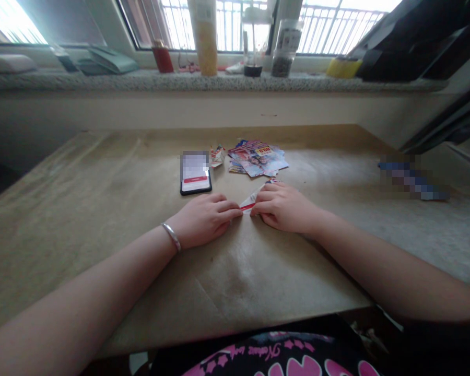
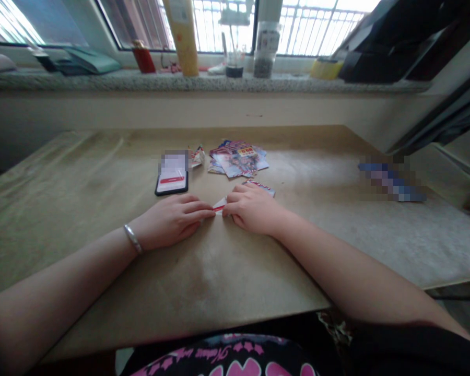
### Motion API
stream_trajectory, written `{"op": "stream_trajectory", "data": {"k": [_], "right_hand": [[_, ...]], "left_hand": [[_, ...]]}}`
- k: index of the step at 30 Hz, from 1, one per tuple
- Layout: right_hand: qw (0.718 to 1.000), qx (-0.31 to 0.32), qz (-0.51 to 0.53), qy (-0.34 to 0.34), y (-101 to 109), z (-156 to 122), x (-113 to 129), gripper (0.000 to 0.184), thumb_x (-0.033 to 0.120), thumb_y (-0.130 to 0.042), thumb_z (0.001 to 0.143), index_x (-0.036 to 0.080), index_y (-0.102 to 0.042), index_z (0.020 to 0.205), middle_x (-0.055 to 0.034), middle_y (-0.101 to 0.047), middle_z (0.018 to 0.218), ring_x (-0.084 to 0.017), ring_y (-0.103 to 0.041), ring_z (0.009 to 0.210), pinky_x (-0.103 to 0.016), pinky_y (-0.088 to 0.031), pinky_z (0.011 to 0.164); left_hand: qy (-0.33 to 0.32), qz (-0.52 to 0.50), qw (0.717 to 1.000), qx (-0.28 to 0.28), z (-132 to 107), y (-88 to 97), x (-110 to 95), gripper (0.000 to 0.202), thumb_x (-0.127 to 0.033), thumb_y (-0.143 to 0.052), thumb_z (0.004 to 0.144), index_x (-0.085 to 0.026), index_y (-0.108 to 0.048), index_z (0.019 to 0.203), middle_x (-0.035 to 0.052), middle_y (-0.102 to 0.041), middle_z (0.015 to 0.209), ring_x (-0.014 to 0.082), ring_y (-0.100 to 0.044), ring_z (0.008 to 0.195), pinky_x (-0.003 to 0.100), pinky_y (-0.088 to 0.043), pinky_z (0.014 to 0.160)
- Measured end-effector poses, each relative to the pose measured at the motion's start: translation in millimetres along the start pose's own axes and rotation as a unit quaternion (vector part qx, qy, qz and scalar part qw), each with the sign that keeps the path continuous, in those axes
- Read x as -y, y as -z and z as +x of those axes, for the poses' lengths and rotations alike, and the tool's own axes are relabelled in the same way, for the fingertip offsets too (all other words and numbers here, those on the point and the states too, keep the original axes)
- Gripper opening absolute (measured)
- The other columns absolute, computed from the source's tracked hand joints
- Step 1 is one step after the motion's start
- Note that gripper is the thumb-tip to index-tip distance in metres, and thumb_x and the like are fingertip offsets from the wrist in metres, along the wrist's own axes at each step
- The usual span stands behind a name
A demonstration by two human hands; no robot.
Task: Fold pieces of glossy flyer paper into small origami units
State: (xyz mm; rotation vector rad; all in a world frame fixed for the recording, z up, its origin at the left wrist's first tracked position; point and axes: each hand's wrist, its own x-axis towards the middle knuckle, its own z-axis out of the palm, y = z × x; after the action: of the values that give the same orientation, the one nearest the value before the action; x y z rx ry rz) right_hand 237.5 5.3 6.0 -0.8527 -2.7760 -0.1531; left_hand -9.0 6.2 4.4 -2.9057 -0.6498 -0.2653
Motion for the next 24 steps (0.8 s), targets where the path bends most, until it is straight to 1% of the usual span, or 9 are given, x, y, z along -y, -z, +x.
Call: {"op": "stream_trajectory", "data": {"k": [3,7,11,14,19,24], "right_hand": [[1.000,0.006,0.008,0.005,2,-4,-3,0.023,0.020,-0.050,0.085,0.025,-0.071,0.092,-0.0038,-0.068,0.088,-0.020,-0.051,0.088,-0.034,-0.034,0.080],[1.000,0.006,0.006,0.017,3,-9,-8,0.022,0.021,-0.052,0.086,0.026,-0.070,0.095,-0.0031,-0.068,0.089,-0.019,-0.050,0.087,-0.033,-0.034,0.082],[0.999,-0.011,-0.023,0.029,-3,-10,-12,0.022,0.024,-0.048,0.091,0.027,-0.068,0.100,-0.0029,-0.068,0.095,-0.019,-0.051,0.088,-0.034,-0.033,0.082],[0.999,-0.021,-0.022,0.032,-7,-7,-14,0.023,0.023,-0.047,0.091,0.026,-0.068,0.099,-0.0034,-0.068,0.096,-0.019,-0.051,0.088,-0.033,-0.034,0.082],[0.999,-0.025,0.001,0.026,-10,-5,-15,0.024,0.018,-0.048,0.088,0.025,-0.070,0.096,-0.0048,-0.067,0.093,-0.018,-0.052,0.087,-0.032,-0.035,0.080],[1.000,-0.015,-0.002,0.024,-8,-6,-16,0.025,0.020,-0.048,0.088,0.026,-0.070,0.097,-0.0044,-0.066,0.093,-0.018,-0.052,0.085,-0.032,-0.035,0.079]], "left_hand": [[0.001,-0.002,1.000,-0.002,0,0.7,-1,0.032,-0.019,-0.041,0.092,-0.022,-0.058,0.120,0.0037,-0.065,0.114,0.0194,-0.055,0.095,0.033,-0.047,0.082],[0.003,-0.007,1.000,0.002,2,2.0,-2,0.032,-0.020,-0.041,0.092,-0.021,-0.058,0.119,0.0044,-0.064,0.113,0.0196,-0.055,0.096,0.033,-0.047,0.082],[0.003,-0.017,1.000,0.003,1,1.3,0,0.031,-0.019,-0.043,0.090,-0.020,-0.060,0.116,0.0060,-0.064,0.112,0.0196,-0.055,0.096,0.033,-0.047,0.084],[0.005,-0.029,1.000,0.003,-1,-0.6,2,0.030,-0.020,-0.043,0.089,-0.020,-0.061,0.114,0.0064,-0.064,0.112,0.0197,-0.056,0.096,0.034,-0.048,0.084],[-0.003,-0.055,0.998,-0.001,-2,-3.5,3,0.031,-0.019,-0.042,0.090,-0.020,-0.058,0.117,0.0059,-0.061,0.121,0.0205,-0.054,0.108,0.035,-0.045,0.093],[0.011,-0.063,0.998,0.007,0,-3.9,1,0.032,-0.019,-0.043,0.090,-0.020,-0.057,0.119,0.0059,-0.061,0.121,0.0216,-0.053,0.109,0.037,-0.044,0.094]]}}
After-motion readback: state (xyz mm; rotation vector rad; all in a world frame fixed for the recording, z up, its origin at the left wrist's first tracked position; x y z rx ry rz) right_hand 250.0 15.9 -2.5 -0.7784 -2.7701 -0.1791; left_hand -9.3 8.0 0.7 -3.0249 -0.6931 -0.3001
